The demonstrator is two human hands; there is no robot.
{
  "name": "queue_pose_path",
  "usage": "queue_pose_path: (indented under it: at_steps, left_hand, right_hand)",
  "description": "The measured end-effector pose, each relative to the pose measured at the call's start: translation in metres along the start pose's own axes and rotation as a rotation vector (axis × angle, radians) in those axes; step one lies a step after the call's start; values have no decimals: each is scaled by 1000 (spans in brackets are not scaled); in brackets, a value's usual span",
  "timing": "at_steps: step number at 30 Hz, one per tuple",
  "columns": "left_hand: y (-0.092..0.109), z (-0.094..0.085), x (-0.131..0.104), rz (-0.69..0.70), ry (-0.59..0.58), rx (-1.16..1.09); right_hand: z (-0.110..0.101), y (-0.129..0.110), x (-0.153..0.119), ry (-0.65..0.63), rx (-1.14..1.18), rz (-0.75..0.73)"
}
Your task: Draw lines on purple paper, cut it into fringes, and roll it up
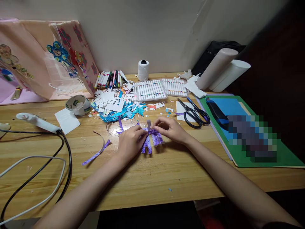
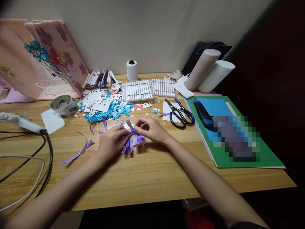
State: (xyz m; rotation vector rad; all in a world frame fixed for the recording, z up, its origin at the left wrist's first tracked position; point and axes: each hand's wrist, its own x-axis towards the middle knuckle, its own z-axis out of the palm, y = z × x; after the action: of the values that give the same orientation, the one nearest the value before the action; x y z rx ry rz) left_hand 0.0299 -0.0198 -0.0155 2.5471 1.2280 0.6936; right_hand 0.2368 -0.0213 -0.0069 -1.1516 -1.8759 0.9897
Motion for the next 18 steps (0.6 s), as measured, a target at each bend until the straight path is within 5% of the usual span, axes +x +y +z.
queue_pose_path:
  at_steps: [6, 13, 18]
  left_hand:
    - [1, -1, 2, -74, -18, -80]
    - [1, -2, 2, -104, -40, -96]
    - [0, 0, 2, 7, -42, -81]
  right_hand:
    - [-3, 4, -2, -110, -373, -259]
    - [1, 7, -3, -144, -539, -273]
    - [1, 6, -3, -99, -509, -250]
